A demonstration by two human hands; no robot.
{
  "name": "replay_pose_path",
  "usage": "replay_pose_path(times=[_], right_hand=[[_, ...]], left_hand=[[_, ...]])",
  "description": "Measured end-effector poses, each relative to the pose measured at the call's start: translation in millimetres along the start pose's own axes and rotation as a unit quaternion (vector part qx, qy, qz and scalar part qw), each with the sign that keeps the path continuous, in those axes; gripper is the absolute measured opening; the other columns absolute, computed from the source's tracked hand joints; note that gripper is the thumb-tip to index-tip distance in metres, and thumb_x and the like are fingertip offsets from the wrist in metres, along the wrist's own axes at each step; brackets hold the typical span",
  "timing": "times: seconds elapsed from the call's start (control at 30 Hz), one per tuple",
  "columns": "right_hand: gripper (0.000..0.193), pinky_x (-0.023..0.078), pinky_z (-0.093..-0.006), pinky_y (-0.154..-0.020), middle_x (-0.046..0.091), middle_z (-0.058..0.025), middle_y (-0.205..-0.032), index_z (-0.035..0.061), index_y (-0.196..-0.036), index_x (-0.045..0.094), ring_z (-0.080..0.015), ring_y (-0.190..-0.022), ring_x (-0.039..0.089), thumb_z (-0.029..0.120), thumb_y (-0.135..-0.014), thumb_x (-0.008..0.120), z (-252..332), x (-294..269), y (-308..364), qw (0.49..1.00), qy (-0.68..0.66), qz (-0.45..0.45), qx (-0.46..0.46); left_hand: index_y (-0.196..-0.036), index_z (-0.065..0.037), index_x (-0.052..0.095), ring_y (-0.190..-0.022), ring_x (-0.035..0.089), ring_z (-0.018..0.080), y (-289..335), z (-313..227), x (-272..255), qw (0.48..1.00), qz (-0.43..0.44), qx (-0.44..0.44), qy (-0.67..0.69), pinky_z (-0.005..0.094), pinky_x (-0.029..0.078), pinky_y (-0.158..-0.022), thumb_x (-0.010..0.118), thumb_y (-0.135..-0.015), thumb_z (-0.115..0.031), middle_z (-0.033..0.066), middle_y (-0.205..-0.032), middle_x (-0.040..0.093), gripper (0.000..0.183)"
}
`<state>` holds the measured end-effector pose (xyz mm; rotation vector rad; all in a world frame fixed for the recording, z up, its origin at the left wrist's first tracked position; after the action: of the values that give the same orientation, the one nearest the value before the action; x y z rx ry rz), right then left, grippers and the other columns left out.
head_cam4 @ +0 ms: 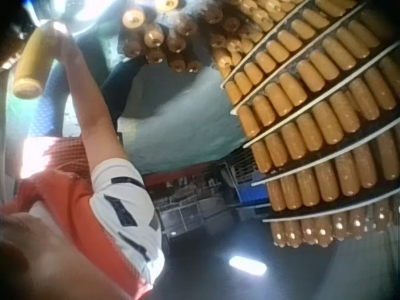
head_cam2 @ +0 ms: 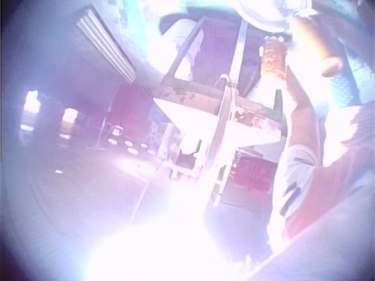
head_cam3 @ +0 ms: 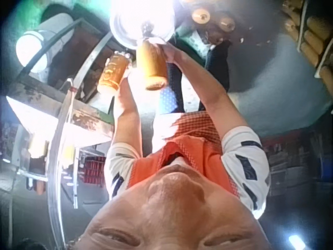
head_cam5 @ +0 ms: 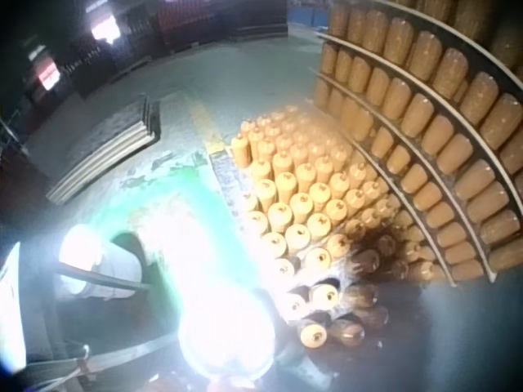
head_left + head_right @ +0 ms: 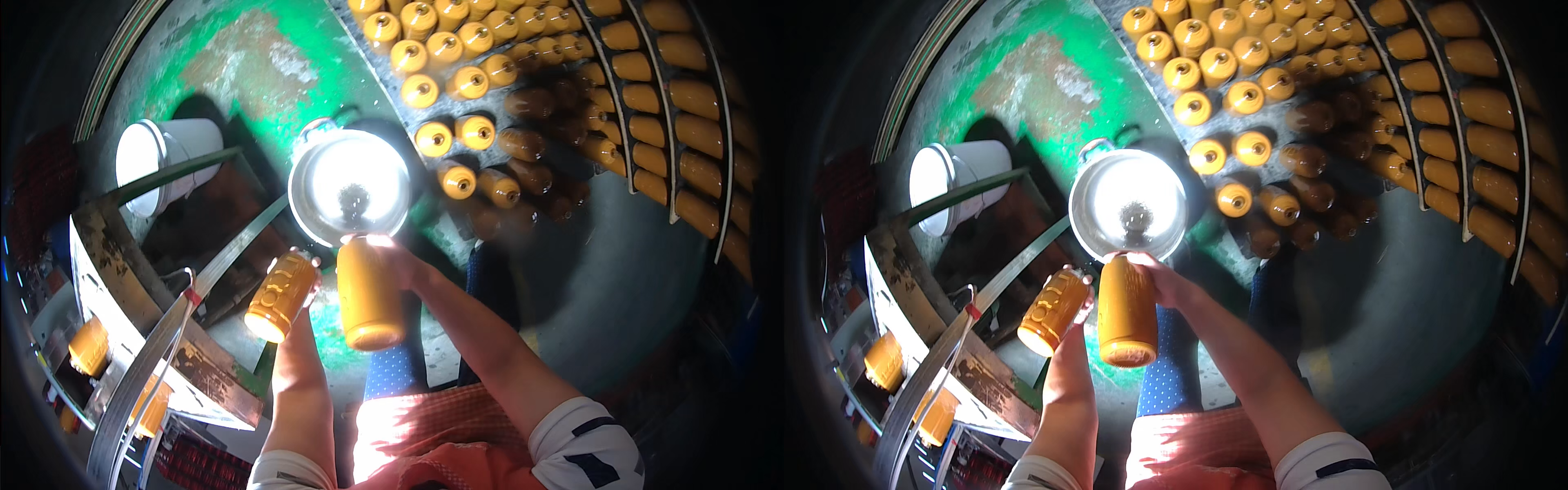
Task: The person repeatedly picks up yellow cylindrical spools from a rack, places them on a conveyor belt, and moves them into a processing machine. The person also moves a large flat board and handles a metal pot during the process.
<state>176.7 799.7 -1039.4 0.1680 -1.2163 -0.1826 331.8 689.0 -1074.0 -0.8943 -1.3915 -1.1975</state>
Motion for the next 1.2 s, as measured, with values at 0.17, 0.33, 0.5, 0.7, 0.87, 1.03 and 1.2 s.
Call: replay_pose_path(times=[0.17, 0.33, 0.5, 0.7, 0.87, 1.03, 1.2], right_hand=[[0.039, 0.052, -0.0348, -0.093, 0.066, -0.0105, -0.115, 0.0014, -0.129, 0.054, -0.0183, -0.104, 0.065, 0.027, -0.101, 0.052, 24, -12, 22, 0.997, 0.036, -0.061, 0.015], [0.045, 0.049, -0.0341, -0.096, 0.063, -0.0103, -0.116, 0.0001, -0.131, 0.051, -0.0176, -0.107, 0.062, 0.033, -0.101, 0.051, 79, -60, 87, 0.989, 0.112, -0.038, -0.088], [0.05, 0.048, -0.0377, -0.101, 0.059, -0.0101, -0.127, 0.0049, -0.141, 0.045, -0.0211, -0.114, 0.06, 0.035, -0.102, 0.048, 159, -123, 223, 0.958, 0.025, -0.142, -0.248], [0.054, 0.044, -0.0413, -0.106, 0.054, -0.0095, -0.134, 0.0088, -0.147, 0.041, -0.0252, -0.127, 0.051, 0.037, -0.102, 0.049, 256, -213, 434, 0.722, 0.104, -0.51, -0.455], [0.046, 0.044, -0.0365, -0.103, 0.05, -0.0122, -0.138, 0.007, -0.143, 0.049, -0.0255, -0.125, 0.051, 0.024, -0.102, 0.056, 325, -187, 466, 0.524, 0.322, -0.672, -0.413], [0.044, 0.044, -0.0371, -0.101, 0.05, -0.0161, -0.135, 0.0056, -0.135, 0.059, -0.0281, -0.119, 0.053, 0.021, -0.095, 0.068, 352, -243, 456, 0.399, 0.516, -0.678, -0.338], [0.041, 0.043, -0.0412, -0.102, 0.05, -0.0174, -0.133, 0.0076, -0.13, 0.064, -0.0307, -0.119, 0.052, 0.021, -0.092, 0.072, 350, -333, 434, 0.253, 0.668, -0.643, -0.276]], left_hand=[[-0.137, -0.007, 0.054, -0.09, 0.063, 0.0505, -3, 15, 5, 0.994, -0.039, 0.066, -0.083, 0.0486, 0.061, -0.071, 0.041, -0.102, -0.047, 0.0353, -0.125, 0.055, 0.055], [-0.136, -0.007, 0.05, -0.096, 0.065, 0.0507, -36, 36, 17, 0.973, -0.166, 0.072, -0.142, 0.0507, 0.061, -0.062, 0.041, -0.102, -0.046, 0.0375, -0.126, 0.054, 0.053], [-0.138, -0.016, 0.045, -0.088, 0.067, 0.0521, -90, 93, 39, 0.939, -0.298, 0.052, -0.165, 0.057, 0.06, -0.056, 0.045, -0.1, -0.044, 0.036, -0.126, 0.056, 0.047], [-0.131, 0.001, 0.055, -0.103, 0.065, 0.0288, -239, 182, 89, 0.918, -0.115, -0.005, -0.379, 0.0405, 0.055, -0.09, 0.061, -0.095, -0.034, 0.0214, -0.124, 0.061, 0.05], [-0.123, -0.002, 0.067, -0.114, 0.06, 0.0222, -347, 282, 157, 0.755, -0.005, 0.014, -0.656, 0.036, 0.046, -0.102, 0.077, -0.08, -0.013, 0.01, -0.127, 0.063, 0.046], [-0.11, -0.017, 0.077, -0.114, 0.056, 0.0263, -398, 364, 169, 0.469, 0.162, 0.166, -0.852, 0.0361, 0.044, -0.1, 0.085, -0.067, -0.011, 0.0092, -0.13, 0.06, 0.045], [-0.106, -0.021, 0.077, -0.116, 0.048, 0.0356, -424, 413, 130, 0.404, 0.278, 0.195, -0.85, 0.0444, 0.046, -0.097, 0.082, -0.067, -0.014, 0.0109, -0.136, 0.053, 0.041]])
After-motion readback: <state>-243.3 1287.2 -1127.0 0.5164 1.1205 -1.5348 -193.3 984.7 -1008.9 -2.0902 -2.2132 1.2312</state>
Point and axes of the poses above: each hand's wrist, its own y-axis away from the middle knuckle, its own x-axis out of the palm, z = x × y, the point moved 8 cm from there along -y, towards the middle knuckle
